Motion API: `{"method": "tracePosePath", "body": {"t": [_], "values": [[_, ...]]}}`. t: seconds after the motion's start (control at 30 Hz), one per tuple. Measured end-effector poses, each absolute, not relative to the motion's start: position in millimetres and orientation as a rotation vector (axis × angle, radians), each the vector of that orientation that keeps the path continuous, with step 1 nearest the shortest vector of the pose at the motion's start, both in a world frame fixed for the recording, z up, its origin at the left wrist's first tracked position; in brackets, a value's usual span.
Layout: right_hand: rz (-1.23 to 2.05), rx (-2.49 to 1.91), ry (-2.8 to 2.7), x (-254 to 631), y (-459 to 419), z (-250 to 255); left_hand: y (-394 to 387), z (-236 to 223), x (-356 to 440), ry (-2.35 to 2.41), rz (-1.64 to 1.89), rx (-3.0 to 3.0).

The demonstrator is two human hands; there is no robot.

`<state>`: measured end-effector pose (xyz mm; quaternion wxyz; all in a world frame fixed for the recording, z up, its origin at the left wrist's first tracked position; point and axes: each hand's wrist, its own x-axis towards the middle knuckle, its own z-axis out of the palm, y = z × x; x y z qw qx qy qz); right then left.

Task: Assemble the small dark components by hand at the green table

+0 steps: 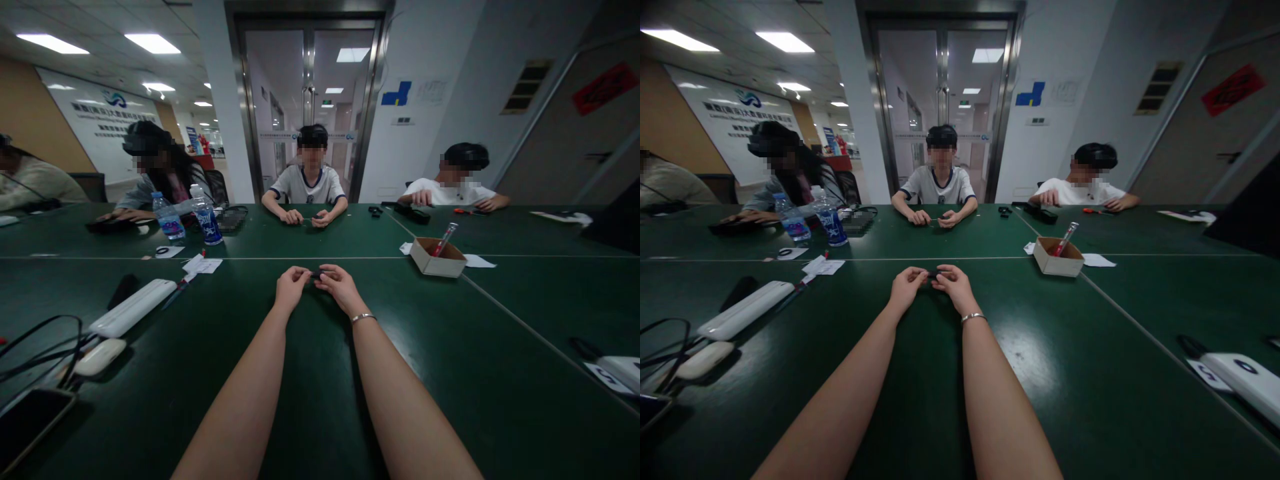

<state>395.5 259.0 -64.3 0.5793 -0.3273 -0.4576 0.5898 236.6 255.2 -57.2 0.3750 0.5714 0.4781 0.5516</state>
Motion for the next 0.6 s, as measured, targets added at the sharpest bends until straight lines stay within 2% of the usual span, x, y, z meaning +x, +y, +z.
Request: {"method": "tracePosePath", "body": {"t": [0.6], "values": [[1.386,-0.771,-1.084,395.6,254.6,-60.0,255.4,-56.7,235.4,1.352,1.332,1.434]]}}
